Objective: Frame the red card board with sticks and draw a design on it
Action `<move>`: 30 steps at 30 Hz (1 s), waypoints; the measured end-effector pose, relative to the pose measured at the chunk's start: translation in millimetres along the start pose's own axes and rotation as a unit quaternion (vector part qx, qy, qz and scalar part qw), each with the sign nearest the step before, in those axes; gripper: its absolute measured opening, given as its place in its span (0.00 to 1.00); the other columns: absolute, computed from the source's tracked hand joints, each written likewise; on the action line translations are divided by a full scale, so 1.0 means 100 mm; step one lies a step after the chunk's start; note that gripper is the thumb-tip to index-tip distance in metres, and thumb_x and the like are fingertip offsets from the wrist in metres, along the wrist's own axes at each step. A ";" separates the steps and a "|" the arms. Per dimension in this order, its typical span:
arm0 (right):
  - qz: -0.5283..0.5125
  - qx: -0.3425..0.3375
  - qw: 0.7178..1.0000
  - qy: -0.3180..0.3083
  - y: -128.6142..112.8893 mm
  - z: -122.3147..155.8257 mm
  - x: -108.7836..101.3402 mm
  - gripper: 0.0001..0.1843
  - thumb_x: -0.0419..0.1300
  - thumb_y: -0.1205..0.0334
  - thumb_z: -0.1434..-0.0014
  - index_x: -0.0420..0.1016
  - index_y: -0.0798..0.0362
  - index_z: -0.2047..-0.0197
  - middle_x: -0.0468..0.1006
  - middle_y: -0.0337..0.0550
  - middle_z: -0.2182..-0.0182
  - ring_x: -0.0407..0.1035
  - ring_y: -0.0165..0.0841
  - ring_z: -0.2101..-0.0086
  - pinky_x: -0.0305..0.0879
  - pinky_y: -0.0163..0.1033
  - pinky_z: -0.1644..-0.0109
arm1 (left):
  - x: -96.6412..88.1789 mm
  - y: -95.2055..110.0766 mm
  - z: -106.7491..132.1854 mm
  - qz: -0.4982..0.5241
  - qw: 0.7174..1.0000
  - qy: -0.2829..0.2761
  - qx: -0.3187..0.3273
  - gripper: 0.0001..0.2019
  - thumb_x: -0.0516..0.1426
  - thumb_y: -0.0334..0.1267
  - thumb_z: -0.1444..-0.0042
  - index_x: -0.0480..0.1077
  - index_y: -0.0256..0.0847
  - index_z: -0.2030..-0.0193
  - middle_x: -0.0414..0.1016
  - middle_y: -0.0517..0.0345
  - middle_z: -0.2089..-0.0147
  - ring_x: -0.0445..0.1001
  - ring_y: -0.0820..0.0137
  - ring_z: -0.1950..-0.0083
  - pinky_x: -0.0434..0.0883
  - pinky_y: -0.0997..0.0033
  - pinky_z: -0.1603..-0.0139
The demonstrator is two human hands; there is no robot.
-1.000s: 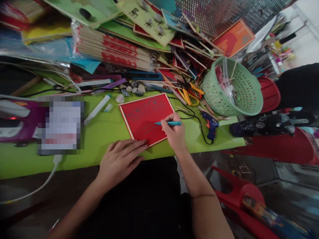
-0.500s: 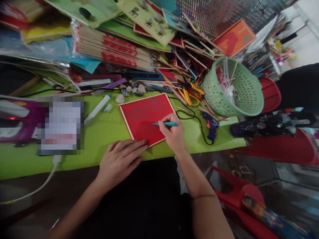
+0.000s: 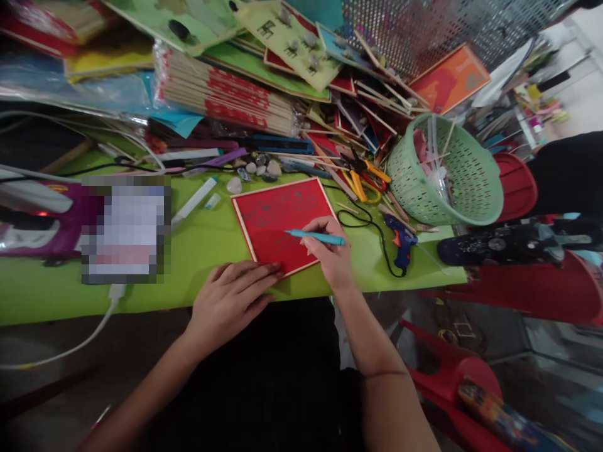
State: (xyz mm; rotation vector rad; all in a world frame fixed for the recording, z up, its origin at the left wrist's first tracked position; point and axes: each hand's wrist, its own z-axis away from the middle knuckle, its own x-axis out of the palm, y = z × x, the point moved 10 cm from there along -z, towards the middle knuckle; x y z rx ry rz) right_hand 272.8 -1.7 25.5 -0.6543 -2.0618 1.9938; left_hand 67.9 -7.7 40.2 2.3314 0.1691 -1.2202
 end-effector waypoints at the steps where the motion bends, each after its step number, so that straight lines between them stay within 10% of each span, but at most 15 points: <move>1: -0.006 0.008 1.000 -0.012 0.02 0.01 0.03 0.10 0.68 0.55 0.40 0.74 0.47 0.59 0.77 0.35 0.70 0.73 0.30 0.72 0.69 0.37 0.70 | 0.00 0.00 0.00 0.000 1.000 -0.001 0.000 0.15 0.61 0.37 0.33 0.77 0.45 0.41 0.83 0.61 0.40 0.77 0.61 0.45 0.68 0.56 0.49; 30: 0.137 -0.048 0.985 -0.096 -0.19 0.05 0.31 0.05 0.67 0.59 0.38 0.75 0.49 0.62 0.78 0.35 0.70 0.72 0.29 0.71 0.69 0.36 0.68 | -0.01 -0.01 0.00 0.015 1.000 0.015 -0.002 0.12 0.60 0.38 0.32 0.77 0.43 0.44 0.84 0.63 0.42 0.76 0.60 0.45 0.66 0.56 0.48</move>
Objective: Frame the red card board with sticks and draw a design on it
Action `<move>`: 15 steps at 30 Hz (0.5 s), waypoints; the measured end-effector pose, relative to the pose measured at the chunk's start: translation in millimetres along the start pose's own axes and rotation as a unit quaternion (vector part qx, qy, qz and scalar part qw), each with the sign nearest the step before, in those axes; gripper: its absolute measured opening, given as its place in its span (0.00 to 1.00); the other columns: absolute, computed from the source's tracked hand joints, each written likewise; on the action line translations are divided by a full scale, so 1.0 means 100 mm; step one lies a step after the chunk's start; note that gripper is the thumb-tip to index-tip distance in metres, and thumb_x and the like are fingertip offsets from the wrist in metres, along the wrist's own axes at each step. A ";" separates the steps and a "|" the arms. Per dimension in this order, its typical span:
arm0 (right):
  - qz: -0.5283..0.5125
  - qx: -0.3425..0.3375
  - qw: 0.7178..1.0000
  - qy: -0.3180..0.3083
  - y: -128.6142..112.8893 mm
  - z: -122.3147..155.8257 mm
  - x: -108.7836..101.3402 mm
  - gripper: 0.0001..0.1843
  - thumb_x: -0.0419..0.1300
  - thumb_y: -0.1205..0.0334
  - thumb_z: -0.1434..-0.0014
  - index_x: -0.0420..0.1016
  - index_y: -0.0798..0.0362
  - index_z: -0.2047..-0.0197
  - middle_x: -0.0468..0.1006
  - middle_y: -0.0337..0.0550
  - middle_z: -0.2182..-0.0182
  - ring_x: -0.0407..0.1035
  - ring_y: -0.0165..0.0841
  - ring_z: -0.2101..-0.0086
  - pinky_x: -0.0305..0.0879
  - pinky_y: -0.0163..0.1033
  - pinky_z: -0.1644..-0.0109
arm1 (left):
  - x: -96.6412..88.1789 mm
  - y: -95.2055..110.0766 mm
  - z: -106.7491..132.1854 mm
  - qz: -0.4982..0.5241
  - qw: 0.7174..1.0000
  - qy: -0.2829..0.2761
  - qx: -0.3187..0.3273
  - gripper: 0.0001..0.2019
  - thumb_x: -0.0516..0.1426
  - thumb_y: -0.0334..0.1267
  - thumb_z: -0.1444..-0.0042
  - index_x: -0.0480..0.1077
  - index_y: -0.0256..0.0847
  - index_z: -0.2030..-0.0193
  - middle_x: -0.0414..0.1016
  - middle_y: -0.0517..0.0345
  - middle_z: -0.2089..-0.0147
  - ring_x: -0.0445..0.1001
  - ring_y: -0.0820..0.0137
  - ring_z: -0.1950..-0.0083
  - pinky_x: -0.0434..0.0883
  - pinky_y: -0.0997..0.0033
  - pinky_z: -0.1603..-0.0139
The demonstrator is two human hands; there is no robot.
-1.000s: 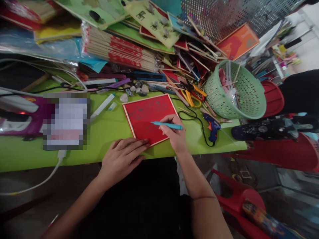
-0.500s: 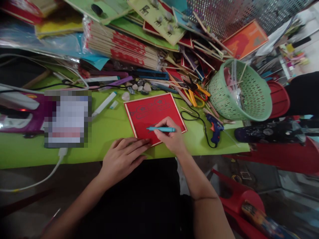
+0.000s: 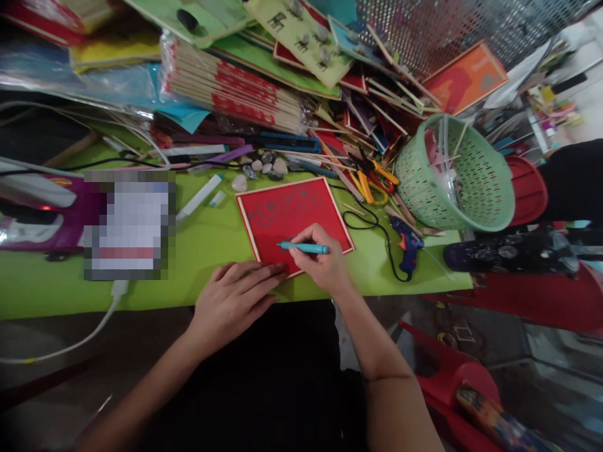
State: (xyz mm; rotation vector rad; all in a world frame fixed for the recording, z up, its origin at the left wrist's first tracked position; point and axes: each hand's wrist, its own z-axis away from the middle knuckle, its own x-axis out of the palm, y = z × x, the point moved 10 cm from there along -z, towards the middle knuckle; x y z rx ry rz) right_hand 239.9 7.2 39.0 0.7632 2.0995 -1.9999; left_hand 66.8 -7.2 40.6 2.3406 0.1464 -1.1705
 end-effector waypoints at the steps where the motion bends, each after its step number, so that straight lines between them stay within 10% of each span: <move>1: 0.003 -0.001 1.000 -0.004 0.01 0.00 0.01 0.05 0.67 0.59 0.38 0.75 0.49 0.61 0.78 0.35 0.70 0.72 0.29 0.71 0.69 0.36 0.68 | 0.00 0.00 0.00 0.001 1.000 0.001 0.000 0.12 0.60 0.38 0.31 0.76 0.43 0.44 0.84 0.63 0.42 0.76 0.61 0.45 0.66 0.56 0.48; 15: 0.015 0.009 0.996 0.090 0.04 0.02 -0.19 0.05 0.65 0.63 0.40 0.72 0.48 0.65 0.74 0.32 0.73 0.68 0.28 0.75 0.65 0.35 0.71 | 0.00 0.00 -0.02 0.000 1.000 -0.003 0.001 0.12 0.58 0.38 0.30 0.75 0.44 0.42 0.83 0.64 0.42 0.76 0.61 0.45 0.66 0.57 0.49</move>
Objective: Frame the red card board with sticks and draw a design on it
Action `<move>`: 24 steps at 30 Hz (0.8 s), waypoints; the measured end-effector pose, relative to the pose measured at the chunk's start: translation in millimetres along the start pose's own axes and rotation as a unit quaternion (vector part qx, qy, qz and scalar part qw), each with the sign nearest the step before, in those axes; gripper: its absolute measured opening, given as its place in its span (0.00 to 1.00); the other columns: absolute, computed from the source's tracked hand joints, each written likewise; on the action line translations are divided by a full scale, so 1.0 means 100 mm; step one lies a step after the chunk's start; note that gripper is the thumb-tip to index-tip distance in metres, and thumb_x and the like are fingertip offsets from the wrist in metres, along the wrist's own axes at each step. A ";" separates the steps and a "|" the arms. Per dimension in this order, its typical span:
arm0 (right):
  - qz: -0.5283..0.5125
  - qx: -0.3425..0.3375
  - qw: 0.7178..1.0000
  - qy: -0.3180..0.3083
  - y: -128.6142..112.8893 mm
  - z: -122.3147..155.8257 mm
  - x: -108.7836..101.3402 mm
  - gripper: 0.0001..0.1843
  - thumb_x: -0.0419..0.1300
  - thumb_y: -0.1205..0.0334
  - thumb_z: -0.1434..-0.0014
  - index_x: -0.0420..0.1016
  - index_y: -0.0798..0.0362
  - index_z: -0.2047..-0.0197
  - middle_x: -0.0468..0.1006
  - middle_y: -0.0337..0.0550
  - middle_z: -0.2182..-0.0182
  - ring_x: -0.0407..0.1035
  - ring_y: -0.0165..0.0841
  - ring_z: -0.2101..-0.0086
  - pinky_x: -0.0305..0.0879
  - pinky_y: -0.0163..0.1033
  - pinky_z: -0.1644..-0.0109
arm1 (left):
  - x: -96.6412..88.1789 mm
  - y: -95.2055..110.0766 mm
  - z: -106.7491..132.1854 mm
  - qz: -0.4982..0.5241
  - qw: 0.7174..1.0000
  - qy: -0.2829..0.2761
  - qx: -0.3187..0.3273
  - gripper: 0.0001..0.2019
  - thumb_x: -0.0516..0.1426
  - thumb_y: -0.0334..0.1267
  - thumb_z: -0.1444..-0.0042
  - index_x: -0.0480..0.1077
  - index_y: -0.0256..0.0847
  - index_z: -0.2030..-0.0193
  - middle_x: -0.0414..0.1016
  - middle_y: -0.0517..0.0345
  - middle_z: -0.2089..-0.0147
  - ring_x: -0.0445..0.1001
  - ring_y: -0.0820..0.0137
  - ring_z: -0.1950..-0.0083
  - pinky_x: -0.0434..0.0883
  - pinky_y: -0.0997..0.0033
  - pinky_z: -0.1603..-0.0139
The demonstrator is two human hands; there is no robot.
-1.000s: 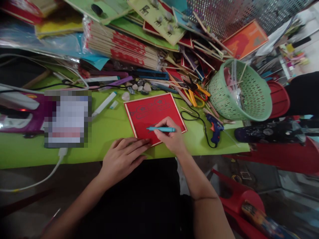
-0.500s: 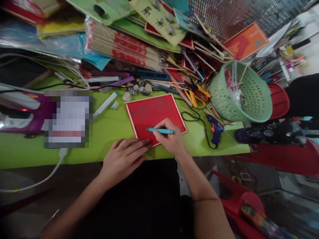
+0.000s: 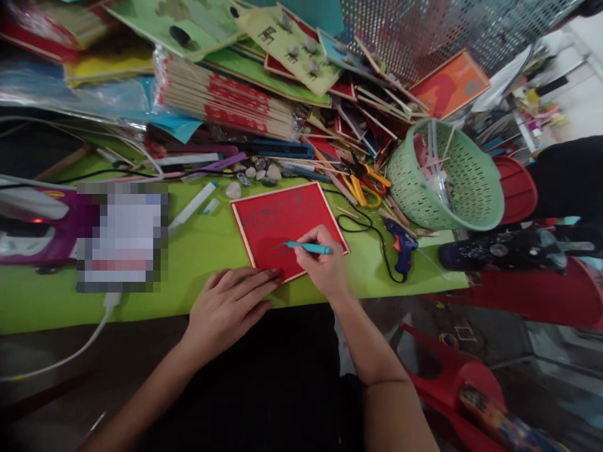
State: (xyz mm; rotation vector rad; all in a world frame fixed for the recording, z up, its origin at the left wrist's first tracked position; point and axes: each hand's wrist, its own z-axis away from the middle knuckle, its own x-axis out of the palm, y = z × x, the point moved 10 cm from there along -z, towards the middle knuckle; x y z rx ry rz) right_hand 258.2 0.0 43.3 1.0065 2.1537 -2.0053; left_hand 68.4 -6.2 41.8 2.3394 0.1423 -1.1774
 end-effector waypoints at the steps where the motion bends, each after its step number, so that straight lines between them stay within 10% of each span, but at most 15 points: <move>1: -0.002 0.003 1.000 0.009 0.01 0.00 -0.02 0.05 0.65 0.63 0.40 0.72 0.48 0.65 0.74 0.32 0.73 0.69 0.28 0.74 0.66 0.35 0.71 | 0.00 0.00 0.00 0.000 1.000 -0.001 0.000 0.12 0.58 0.38 0.29 0.75 0.44 0.42 0.83 0.64 0.42 0.76 0.61 0.45 0.66 0.57 0.49; 24: 0.002 0.037 0.997 0.070 0.12 -0.02 -0.19 0.04 0.64 0.62 0.42 0.72 0.48 0.66 0.73 0.32 0.73 0.68 0.29 0.73 0.65 0.37 0.68 | 0.00 -0.01 -0.01 -0.005 1.000 -0.015 -0.001 0.17 0.61 0.35 0.33 0.75 0.44 0.38 0.82 0.62 0.39 0.77 0.61 0.45 0.67 0.57 0.48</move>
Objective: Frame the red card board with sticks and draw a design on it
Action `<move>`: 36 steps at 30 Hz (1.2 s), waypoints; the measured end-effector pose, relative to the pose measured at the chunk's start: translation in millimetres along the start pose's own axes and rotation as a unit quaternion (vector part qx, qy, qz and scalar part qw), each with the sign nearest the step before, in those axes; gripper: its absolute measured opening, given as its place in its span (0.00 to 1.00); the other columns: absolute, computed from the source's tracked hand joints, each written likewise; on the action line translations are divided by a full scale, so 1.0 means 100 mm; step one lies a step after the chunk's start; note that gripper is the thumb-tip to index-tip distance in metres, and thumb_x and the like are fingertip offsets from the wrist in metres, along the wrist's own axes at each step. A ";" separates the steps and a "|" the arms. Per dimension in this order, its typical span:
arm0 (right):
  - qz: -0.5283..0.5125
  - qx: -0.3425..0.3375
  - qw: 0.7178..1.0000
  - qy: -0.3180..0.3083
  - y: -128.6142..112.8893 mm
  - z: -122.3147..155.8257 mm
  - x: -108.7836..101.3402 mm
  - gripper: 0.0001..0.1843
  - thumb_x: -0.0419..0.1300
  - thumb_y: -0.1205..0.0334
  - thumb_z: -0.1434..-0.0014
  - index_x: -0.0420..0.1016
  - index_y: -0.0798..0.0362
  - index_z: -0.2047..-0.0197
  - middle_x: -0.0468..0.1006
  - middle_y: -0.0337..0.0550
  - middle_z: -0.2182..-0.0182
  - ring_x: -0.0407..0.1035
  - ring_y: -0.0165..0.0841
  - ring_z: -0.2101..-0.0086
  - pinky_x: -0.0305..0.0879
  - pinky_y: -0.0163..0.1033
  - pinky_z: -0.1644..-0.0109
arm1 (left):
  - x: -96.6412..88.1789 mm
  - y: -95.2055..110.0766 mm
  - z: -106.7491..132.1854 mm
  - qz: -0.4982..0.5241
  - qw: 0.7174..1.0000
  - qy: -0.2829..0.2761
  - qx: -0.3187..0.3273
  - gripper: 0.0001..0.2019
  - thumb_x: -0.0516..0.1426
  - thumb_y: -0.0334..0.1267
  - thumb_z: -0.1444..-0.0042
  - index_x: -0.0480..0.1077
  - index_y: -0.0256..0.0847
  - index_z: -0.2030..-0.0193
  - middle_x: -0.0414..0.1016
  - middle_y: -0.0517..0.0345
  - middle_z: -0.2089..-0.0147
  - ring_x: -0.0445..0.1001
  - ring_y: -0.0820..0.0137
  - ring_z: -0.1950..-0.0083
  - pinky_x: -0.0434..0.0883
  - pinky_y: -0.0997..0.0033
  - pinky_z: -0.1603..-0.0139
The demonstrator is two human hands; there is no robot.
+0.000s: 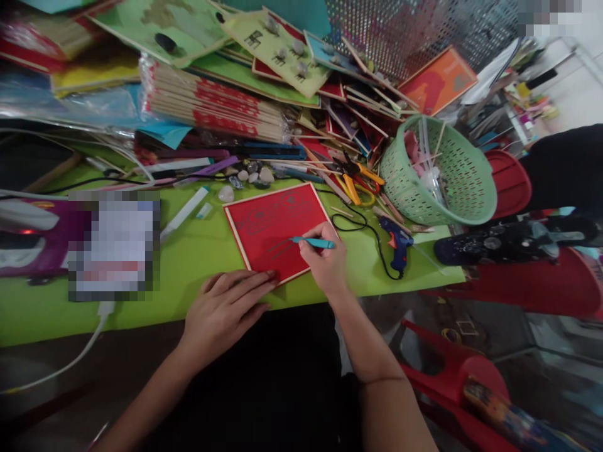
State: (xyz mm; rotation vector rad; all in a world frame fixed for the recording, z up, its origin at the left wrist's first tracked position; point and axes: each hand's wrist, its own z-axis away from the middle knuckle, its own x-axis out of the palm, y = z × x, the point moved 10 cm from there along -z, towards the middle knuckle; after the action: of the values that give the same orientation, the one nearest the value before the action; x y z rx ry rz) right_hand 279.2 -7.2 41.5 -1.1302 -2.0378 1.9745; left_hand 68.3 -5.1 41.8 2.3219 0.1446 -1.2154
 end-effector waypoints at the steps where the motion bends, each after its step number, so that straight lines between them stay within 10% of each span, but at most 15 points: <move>1: -0.005 0.003 1.000 0.006 0.02 0.00 -0.02 0.04 0.64 0.62 0.42 0.72 0.48 0.66 0.73 0.32 0.73 0.68 0.29 0.73 0.65 0.37 0.68 | 0.00 0.00 0.00 0.001 1.000 0.001 0.000 0.17 0.61 0.35 0.33 0.75 0.45 0.38 0.82 0.62 0.40 0.77 0.60 0.45 0.67 0.57 0.48; 22: -0.032 0.011 0.999 0.020 0.09 0.02 -0.08 0.05 0.64 0.64 0.43 0.71 0.48 0.68 0.70 0.31 0.76 0.63 0.28 0.75 0.61 0.37 0.71 | 0.01 0.01 0.00 -0.003 1.000 0.005 0.001 0.15 0.61 0.36 0.33 0.76 0.44 0.40 0.83 0.62 0.40 0.78 0.60 0.45 0.68 0.56 0.49; 36: -0.136 0.055 0.980 -0.134 0.09 0.05 0.25 0.07 0.68 0.57 0.43 0.77 0.48 0.63 0.76 0.34 0.74 0.66 0.27 0.76 0.63 0.34 0.73 | -0.14 -0.02 0.06 0.012 0.995 0.101 -0.018 0.09 0.65 0.31 0.37 0.79 0.45 0.51 0.87 0.62 0.51 0.80 0.67 0.54 0.69 0.64 0.53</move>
State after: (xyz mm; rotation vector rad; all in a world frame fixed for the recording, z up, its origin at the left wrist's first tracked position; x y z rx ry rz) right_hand 261.9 1.7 22.4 -0.5528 -2.0370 2.1562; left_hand 54.3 -4.0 49.4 2.4045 0.2068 -0.9580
